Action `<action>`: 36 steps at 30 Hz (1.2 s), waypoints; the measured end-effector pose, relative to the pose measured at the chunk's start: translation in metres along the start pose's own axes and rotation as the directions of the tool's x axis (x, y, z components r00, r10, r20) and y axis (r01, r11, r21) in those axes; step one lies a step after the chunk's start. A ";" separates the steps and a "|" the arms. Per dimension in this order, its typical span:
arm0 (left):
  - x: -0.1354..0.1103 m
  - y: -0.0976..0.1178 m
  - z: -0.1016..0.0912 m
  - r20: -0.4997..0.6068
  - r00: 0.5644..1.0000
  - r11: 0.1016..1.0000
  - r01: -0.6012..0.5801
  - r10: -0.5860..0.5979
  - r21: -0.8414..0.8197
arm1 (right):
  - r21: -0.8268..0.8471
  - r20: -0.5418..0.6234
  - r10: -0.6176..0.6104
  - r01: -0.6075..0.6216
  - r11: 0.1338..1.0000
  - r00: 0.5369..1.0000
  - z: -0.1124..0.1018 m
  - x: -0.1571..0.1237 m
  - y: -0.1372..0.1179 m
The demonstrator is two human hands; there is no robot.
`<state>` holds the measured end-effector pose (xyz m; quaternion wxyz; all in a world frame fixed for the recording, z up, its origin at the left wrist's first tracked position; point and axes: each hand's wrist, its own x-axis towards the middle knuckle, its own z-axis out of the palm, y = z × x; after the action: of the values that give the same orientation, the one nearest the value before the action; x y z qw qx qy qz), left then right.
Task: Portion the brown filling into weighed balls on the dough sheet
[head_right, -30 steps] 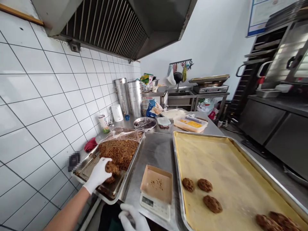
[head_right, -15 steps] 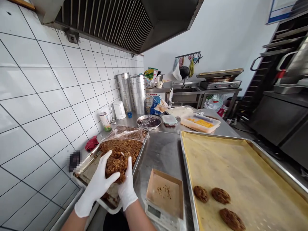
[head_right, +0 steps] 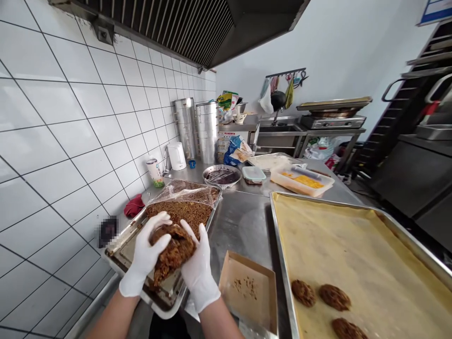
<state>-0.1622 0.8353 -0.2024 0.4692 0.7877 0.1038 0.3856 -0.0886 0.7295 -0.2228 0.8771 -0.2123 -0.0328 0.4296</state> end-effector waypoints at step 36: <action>-0.027 0.042 0.019 0.144 0.983 0.987 -0.124 0.109 0.099 | 0.019 -0.050 -0.009 0.010 1.000 0.999 0.005 -0.045 -0.025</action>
<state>-0.1755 0.7862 -0.1864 0.4085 0.8415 0.0452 0.3507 -0.0995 0.6824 -0.2026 0.8817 -0.2143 -0.0077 0.4202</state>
